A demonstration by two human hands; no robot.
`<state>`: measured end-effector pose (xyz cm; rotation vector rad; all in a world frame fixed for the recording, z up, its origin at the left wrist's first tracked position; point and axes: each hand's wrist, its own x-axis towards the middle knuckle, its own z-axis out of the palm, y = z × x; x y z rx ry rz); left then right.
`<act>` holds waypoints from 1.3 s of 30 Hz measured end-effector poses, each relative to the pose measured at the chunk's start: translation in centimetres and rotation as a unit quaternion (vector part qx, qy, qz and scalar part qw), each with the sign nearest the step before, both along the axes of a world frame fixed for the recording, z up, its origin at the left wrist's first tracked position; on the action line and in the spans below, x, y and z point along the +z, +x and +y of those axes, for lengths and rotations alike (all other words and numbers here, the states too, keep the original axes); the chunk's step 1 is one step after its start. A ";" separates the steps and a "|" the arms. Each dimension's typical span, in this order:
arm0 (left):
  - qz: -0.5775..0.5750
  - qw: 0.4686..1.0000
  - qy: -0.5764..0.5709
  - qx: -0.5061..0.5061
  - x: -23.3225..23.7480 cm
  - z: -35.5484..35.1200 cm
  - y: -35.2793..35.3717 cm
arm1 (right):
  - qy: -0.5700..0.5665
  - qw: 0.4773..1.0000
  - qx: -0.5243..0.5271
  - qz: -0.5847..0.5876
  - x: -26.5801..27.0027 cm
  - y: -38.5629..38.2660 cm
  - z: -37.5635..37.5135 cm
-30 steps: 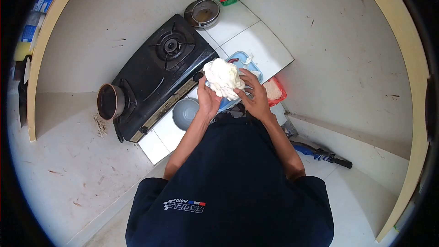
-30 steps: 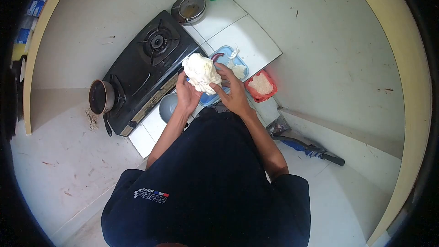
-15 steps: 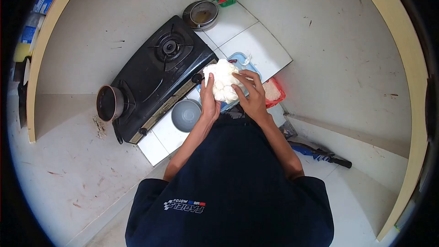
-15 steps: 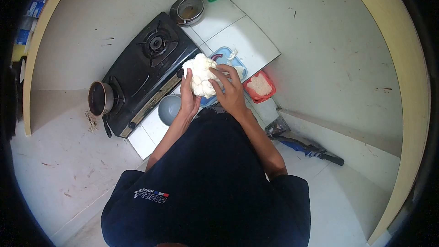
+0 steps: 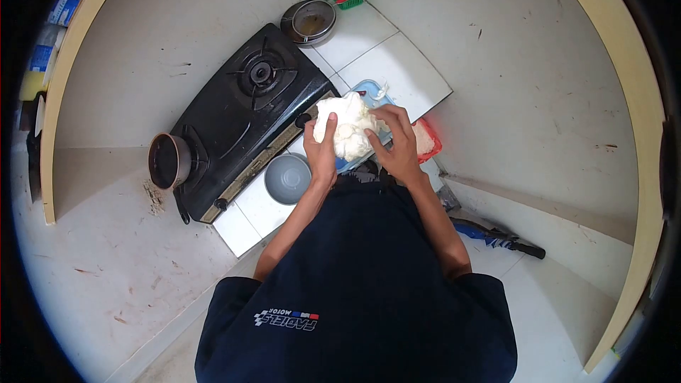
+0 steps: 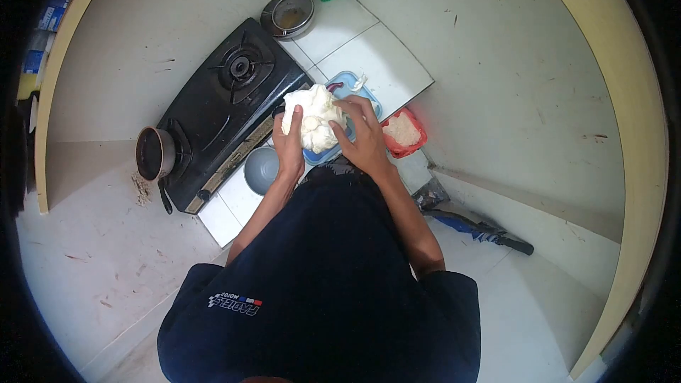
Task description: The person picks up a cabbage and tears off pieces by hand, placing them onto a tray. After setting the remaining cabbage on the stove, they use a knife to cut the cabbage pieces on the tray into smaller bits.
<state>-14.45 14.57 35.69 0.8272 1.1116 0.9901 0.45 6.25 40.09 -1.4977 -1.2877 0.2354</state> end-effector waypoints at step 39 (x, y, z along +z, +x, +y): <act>0.176 0.983 0.002 -0.047 -0.3 2.7 -0.1 | -0.125 0.976 0.139 -0.109 -1.4 1.3 0.3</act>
